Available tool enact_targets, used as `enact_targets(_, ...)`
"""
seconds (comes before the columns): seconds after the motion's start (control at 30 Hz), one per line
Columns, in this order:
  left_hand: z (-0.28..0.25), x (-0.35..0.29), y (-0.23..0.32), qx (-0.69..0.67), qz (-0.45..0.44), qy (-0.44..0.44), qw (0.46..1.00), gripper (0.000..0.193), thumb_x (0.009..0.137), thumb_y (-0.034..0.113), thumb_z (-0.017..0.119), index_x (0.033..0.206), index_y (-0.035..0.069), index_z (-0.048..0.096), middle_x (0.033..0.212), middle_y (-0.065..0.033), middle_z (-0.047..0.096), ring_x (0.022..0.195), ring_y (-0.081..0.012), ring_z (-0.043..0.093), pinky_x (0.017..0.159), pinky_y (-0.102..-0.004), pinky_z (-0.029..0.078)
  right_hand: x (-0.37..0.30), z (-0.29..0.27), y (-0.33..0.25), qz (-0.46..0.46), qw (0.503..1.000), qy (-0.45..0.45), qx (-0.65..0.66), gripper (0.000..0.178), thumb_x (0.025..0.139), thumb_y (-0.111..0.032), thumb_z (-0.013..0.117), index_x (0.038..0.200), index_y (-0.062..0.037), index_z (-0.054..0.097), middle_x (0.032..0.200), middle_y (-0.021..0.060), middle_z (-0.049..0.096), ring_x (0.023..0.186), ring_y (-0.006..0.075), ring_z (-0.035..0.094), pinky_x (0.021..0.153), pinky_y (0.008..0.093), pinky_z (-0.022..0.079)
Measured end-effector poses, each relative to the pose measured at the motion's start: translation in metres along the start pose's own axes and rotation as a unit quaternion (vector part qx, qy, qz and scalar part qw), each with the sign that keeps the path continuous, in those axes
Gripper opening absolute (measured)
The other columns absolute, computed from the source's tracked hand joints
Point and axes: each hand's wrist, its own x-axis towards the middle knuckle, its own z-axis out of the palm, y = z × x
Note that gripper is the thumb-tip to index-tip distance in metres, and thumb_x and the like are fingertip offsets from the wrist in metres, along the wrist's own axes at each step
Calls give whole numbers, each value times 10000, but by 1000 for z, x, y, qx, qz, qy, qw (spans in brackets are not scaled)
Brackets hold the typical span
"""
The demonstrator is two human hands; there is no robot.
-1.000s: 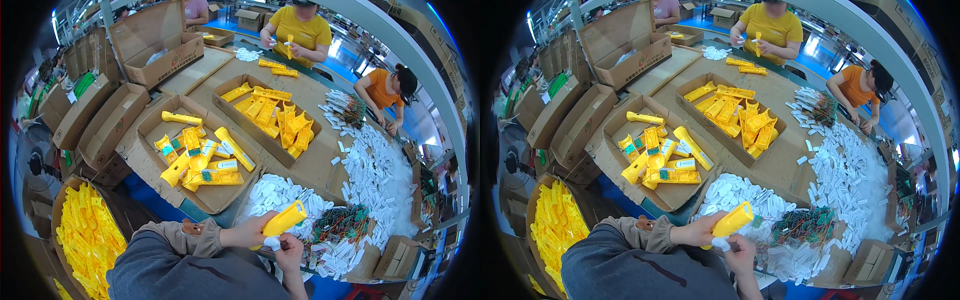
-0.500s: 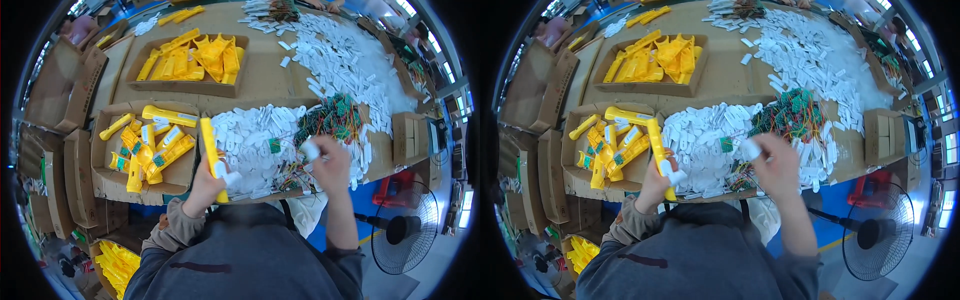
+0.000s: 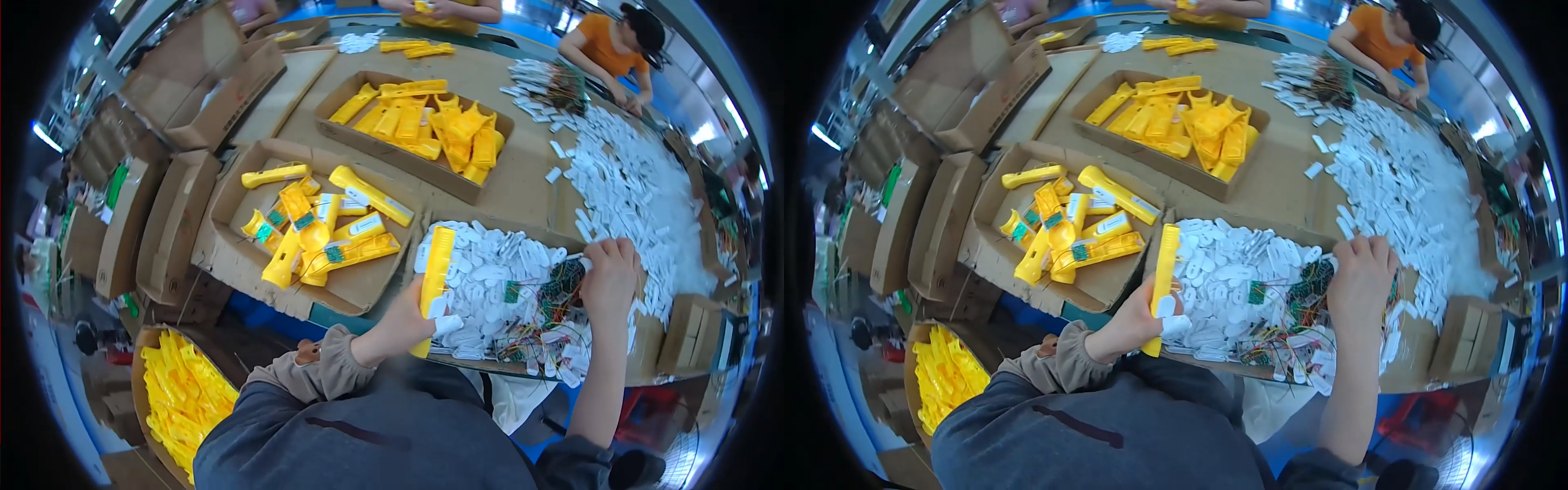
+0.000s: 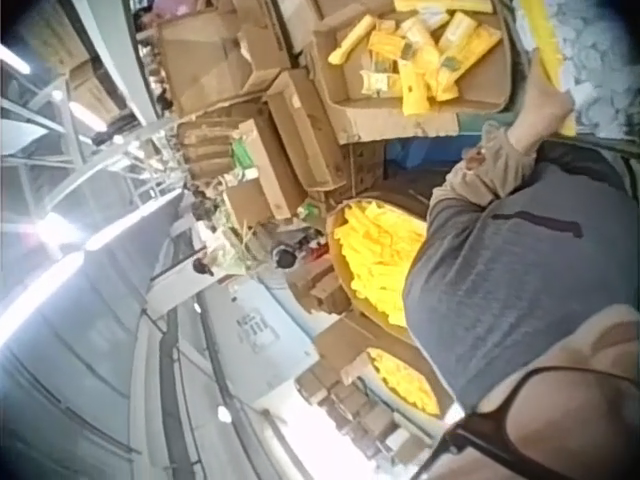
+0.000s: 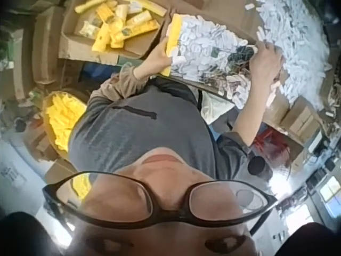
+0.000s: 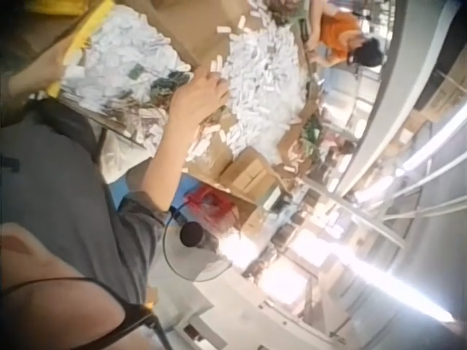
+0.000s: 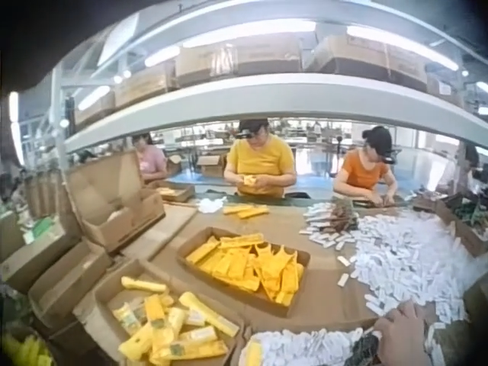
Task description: Assembling electronic components into yellow flashlight housings.
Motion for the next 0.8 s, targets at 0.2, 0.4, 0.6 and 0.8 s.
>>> enact_targets(0.2,2,1,11,-11,22,10,1000,575,730,162,750,1165,25,401,850,7,531,790,-62,489,724,-219,411,-4,-17,-18,42,938,195,284,251,752,79,443,971,-17,522,989,132,577,924,265,553,863,385,415)
enact_targets(0.4,9,4,26,-85,158,28,983,539,719,121,747,1135,46,413,871,-20,555,816,-79,528,673,-238,424,-14,-5,-78,-11,848,47,527,204,739,59,501,895,-41,586,812,116,604,773,241,585,712,336,458)
enact_targets(0.6,6,9,14,-36,161,61,984,551,697,99,750,1128,47,409,969,-63,614,863,-105,576,735,-251,458,-37,17,-130,-11,793,-14,608,364,666,111,506,984,-41,600,827,112,553,704,207,566,574,281,453)
enact_targets(0.8,-4,7,17,-69,67,85,992,561,688,53,734,1135,41,396,954,-76,602,894,-122,555,803,-273,457,-43,23,-139,-13,850,-25,525,540,606,119,515,1105,-68,603,839,75,536,654,156,513,554,234,421)
